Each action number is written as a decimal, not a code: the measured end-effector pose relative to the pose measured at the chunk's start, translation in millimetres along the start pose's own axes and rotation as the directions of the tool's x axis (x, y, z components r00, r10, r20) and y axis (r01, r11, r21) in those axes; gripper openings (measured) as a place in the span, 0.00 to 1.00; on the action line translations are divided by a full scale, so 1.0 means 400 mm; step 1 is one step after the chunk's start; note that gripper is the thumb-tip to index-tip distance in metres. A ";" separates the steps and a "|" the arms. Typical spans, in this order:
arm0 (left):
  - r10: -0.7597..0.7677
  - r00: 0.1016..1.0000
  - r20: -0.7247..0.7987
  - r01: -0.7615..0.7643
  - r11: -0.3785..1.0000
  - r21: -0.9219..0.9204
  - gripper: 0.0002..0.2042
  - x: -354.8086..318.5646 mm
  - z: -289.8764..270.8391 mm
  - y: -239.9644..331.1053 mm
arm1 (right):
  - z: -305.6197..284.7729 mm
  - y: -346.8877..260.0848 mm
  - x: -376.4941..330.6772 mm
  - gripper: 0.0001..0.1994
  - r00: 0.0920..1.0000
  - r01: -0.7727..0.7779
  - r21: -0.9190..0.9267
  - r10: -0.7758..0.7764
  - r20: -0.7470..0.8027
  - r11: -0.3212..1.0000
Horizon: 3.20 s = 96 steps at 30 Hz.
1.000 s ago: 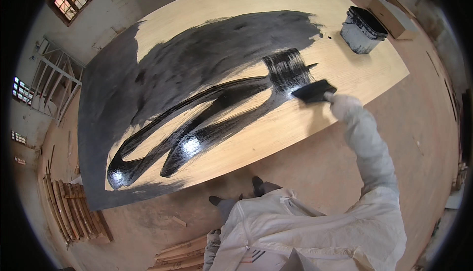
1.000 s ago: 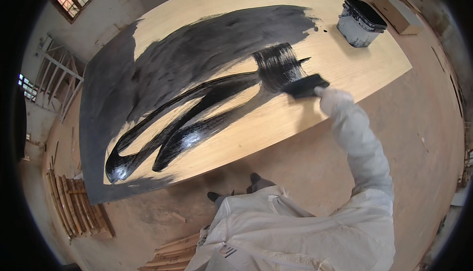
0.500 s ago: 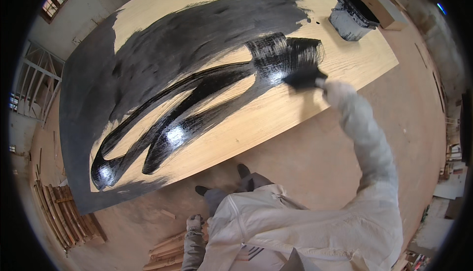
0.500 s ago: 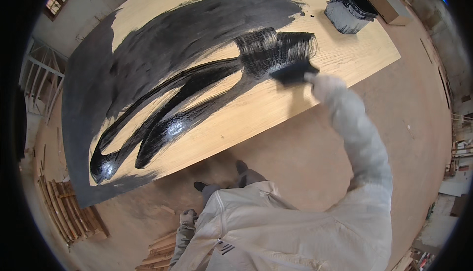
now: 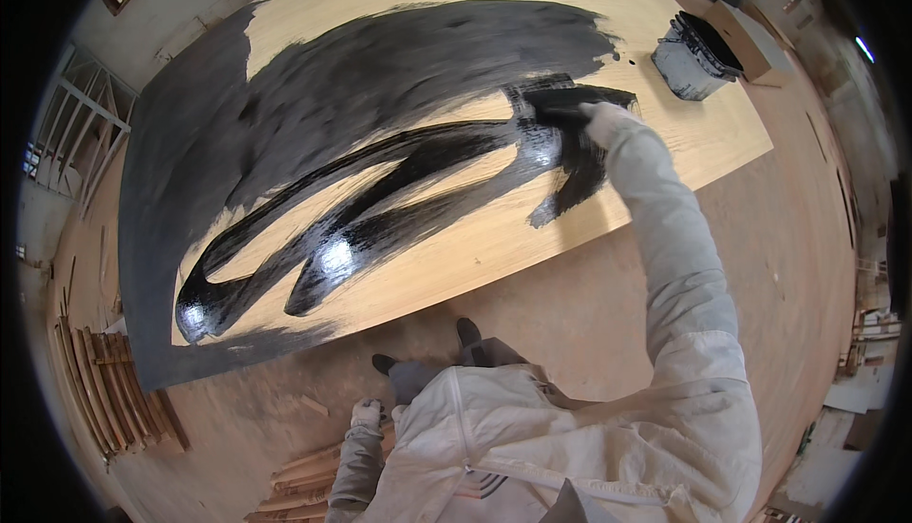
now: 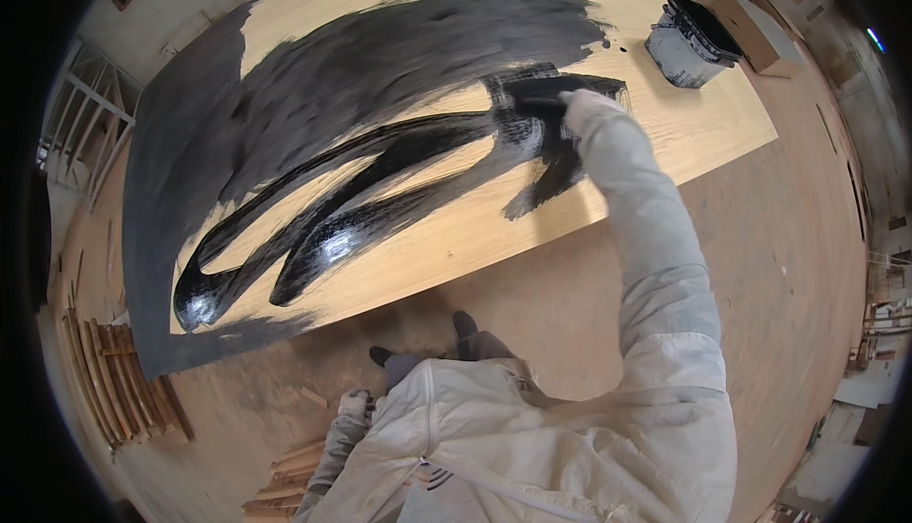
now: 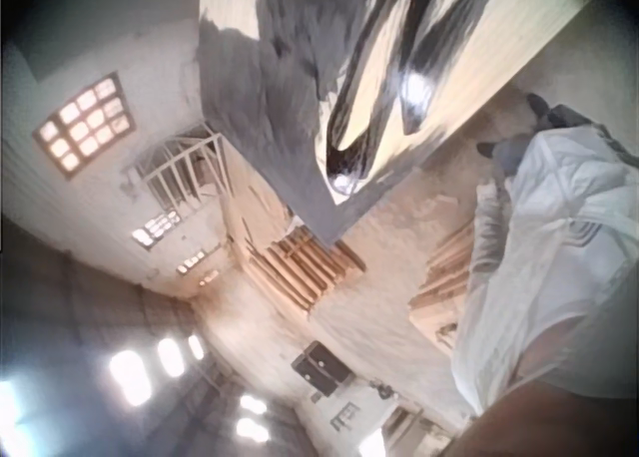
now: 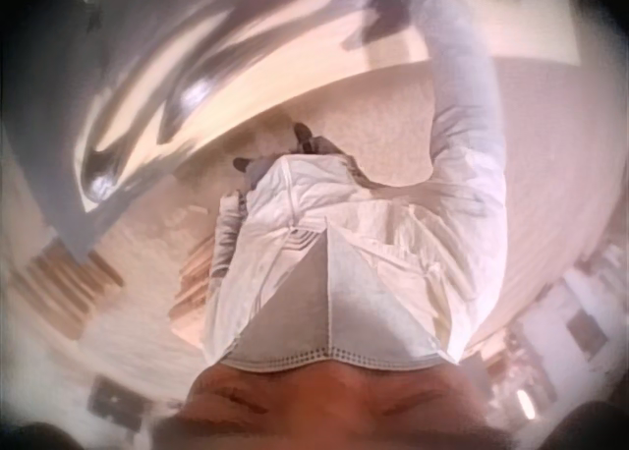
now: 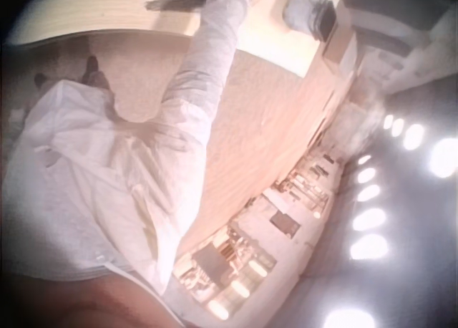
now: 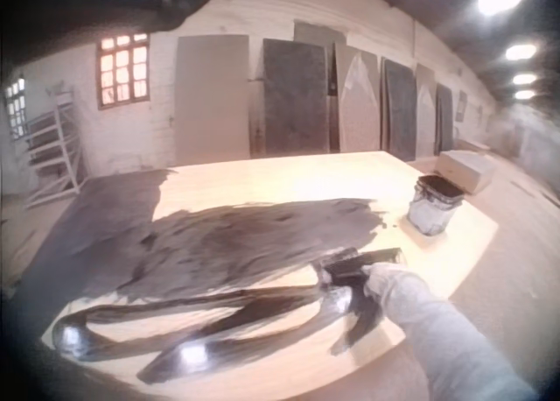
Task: The person paints a large wooden board black using a brush. They repeatedly dip the brush into a paint container and apply broad strokes across the board's surface, gradually covering more area.
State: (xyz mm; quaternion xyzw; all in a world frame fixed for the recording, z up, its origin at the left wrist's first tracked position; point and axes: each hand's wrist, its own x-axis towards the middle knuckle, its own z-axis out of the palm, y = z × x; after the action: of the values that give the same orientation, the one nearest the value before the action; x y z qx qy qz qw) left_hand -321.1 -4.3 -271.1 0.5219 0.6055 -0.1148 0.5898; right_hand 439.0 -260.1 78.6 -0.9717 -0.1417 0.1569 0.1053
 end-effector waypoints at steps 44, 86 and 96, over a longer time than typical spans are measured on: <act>-0.073 0.992 -0.101 0.089 0.983 0.160 0.17 -0.188 -0.019 0.076 | -0.117 0.219 0.159 0.21 0.972 0.121 -0.294 -0.053 0.228 0.948; -0.064 0.997 -0.031 0.069 0.976 0.206 0.15 -0.084 -0.087 0.024 | 0.009 -0.303 -0.073 0.24 0.970 0.220 -0.261 -0.183 0.159 0.940; 0.000 0.998 -0.069 0.000 1.000 -0.009 0.12 0.053 -0.210 0.055 | 0.082 -0.378 0.039 0.29 0.994 0.048 -0.199 -0.027 0.107 0.979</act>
State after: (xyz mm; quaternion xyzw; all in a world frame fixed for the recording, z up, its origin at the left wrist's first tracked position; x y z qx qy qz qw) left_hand -349.1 79.0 -255.1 0.5229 0.6260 -0.0940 0.5708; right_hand 405.5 -108.3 81.5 -0.9650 -0.1806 0.1900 0.0017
